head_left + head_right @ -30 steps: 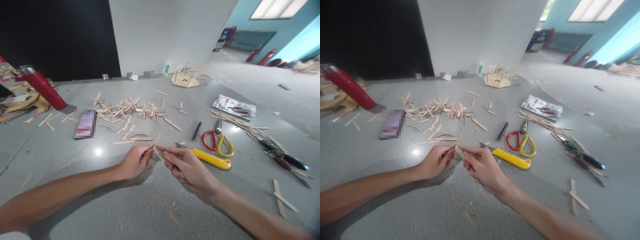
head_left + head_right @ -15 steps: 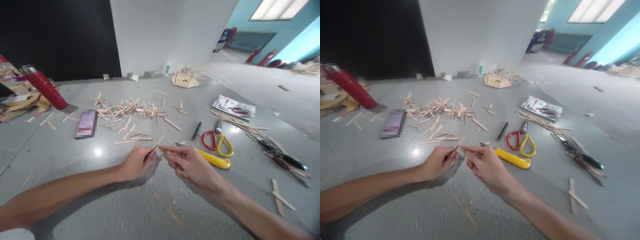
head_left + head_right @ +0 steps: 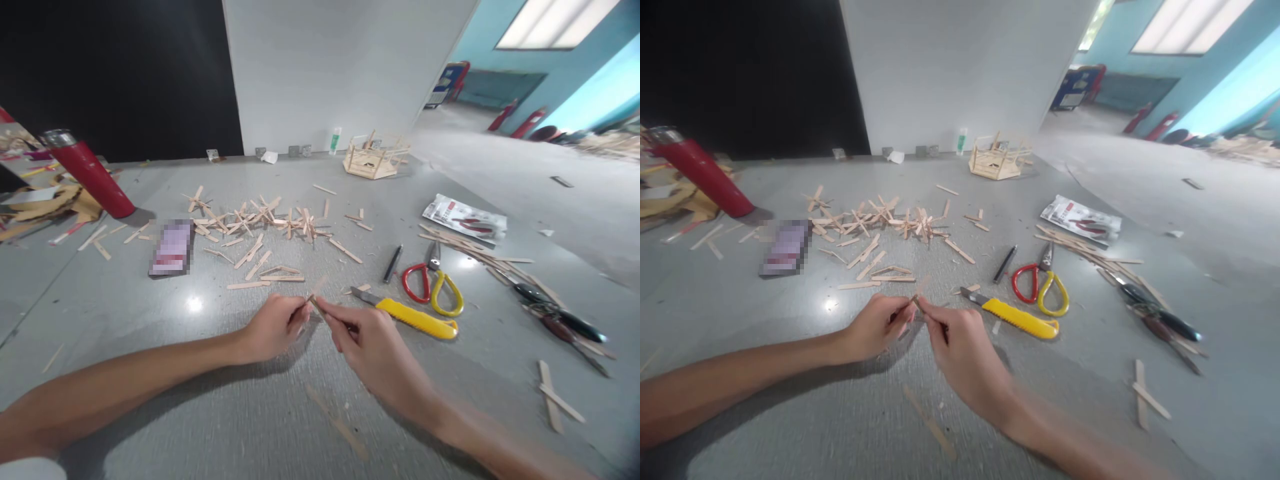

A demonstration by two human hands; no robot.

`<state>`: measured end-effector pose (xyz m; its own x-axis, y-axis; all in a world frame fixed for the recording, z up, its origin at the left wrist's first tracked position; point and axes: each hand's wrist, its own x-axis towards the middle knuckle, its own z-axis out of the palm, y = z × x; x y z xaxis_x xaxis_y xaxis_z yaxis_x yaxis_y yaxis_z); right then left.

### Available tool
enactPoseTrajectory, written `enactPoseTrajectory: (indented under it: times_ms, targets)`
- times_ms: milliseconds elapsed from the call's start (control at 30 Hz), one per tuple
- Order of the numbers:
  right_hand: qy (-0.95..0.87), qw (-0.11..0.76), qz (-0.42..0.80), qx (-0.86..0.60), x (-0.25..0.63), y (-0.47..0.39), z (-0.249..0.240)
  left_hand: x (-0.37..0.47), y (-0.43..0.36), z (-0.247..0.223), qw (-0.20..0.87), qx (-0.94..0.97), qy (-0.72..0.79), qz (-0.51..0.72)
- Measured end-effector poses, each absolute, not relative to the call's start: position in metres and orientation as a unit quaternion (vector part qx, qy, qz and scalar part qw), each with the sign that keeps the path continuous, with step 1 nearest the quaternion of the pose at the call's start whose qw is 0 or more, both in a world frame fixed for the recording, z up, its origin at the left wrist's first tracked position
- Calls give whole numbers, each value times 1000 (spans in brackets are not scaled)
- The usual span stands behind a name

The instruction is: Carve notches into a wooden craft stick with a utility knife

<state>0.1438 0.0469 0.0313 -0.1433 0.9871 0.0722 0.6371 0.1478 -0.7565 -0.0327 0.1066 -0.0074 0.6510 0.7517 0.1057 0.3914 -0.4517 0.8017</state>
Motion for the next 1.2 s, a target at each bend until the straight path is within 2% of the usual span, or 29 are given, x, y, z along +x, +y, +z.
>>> enactPoseTrajectory:
  times_ms: [133,300,633,933,1200]
  targets:
    - [-708,286,284,-580,146,51,28,-32,108,-9,395,811,364,232]
    - [-758,255,213,-562,150,52,22,-32,108,-6,415,798,371,230]
    - [-764,264,151,-570,171,63,36,-32,110,1,462,772,379,219]
    - [-759,350,170,-522,167,53,22,-36,110,4,514,739,371,229]
    - [-766,332,195,-515,162,49,13,-37,110,0,490,755,362,243]
